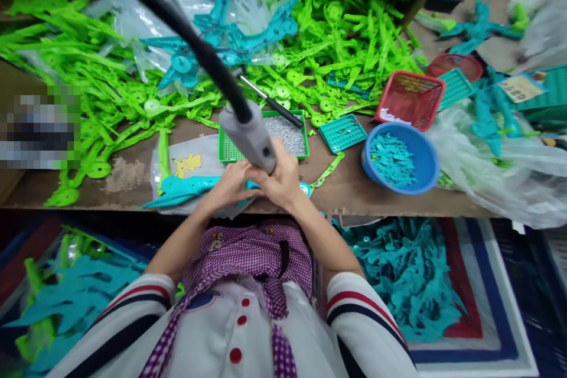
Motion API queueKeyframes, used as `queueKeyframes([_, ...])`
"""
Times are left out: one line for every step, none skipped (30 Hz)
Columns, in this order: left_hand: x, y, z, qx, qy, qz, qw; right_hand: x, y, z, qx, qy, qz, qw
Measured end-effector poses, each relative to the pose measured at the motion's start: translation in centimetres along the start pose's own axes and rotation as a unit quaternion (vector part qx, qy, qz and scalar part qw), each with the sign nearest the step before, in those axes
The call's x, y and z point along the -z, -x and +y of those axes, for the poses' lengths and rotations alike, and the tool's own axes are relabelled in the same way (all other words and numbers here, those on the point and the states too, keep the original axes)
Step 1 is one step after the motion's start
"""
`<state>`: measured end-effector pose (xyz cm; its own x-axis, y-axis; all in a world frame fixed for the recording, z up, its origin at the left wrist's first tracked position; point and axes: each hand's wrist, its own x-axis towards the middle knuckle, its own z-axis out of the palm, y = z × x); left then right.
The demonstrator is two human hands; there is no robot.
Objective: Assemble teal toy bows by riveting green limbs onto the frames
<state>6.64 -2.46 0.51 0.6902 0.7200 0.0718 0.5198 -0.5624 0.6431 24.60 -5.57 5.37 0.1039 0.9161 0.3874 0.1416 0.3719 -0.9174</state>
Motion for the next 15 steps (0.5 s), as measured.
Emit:
queueKeyframes([0.6,0.2,0.2,-0.013,0.053,0.024,0.998,-0.3,0.0,-1.0,0.011,0.017,-0.011,1.0])
queueKeyframes([1.3,0.3,0.7,-0.028,0.112,0.054,0.992,-0.9,-0.1,-1.9,0.018,0.034,-0.021,0.999])
queueKeyframes([2.0,0.2,1.3,-0.043,0.169,0.087,0.981,-1.6,-0.3,-2.8,0.023,0.05,-0.029,0.998])
queueKeyframes([2.8,0.0,2.1,-0.056,0.219,0.125,0.966,-2.4,-0.5,-3.5,0.027,0.06,-0.033,0.997])
queueKeyframes([3.6,-0.3,3.0,-0.066,0.257,0.165,0.95,-3.3,-0.9,-4.0,0.031,0.062,-0.035,0.997])
queueKeyframes([4.4,-0.8,3.9,-0.072,0.285,0.207,0.933,-4.0,-1.2,-4.4,0.037,0.059,-0.037,0.997])
queueKeyframes([5.2,-1.2,4.7,-0.074,0.302,0.251,0.916,-4.6,-1.6,-4.7,0.046,0.055,-0.038,0.997])
queueKeyframes([5.9,-1.7,5.3,-0.073,0.312,0.295,0.9,-4.8,-1.8,-4.8,0.057,0.053,-0.038,0.996])
queueKeyframes([6.5,-2.0,5.7,-0.07,0.319,0.335,0.884,-4.5,-1.9,-4.9,0.068,0.054,-0.037,0.996])
queueKeyframes([7.0,-2.3,5.9,-0.064,0.324,0.367,0.87,-3.8,-1.8,-4.9,0.072,0.06,-0.033,0.995])
queueKeyframes([7.4,-2.4,5.8,-0.057,0.327,0.39,0.859,-2.6,-1.5,-4.8,0.061,0.068,-0.023,0.996])
queueKeyframes([7.7,-2.5,5.5,-0.049,0.332,0.407,0.85,-1.1,-1.2,-4.7,0.043,0.08,-0.005,0.996])
queueKeyframes([7.9,-2.4,4.9,-0.04,0.338,0.418,0.842,0.7,-0.9,-4.5,0.013,0.094,0.017,0.995])
queueKeyframes([8.1,-2.4,4.2,-0.03,0.344,0.429,0.835,2.7,-0.8,-4.3,-0.021,0.111,0.043,0.993])
queueKeyframes([8.1,-2.4,3.4,-0.021,0.347,0.442,0.827,4.5,-1.1,-4.0,-0.036,0.13,0.062,0.989])
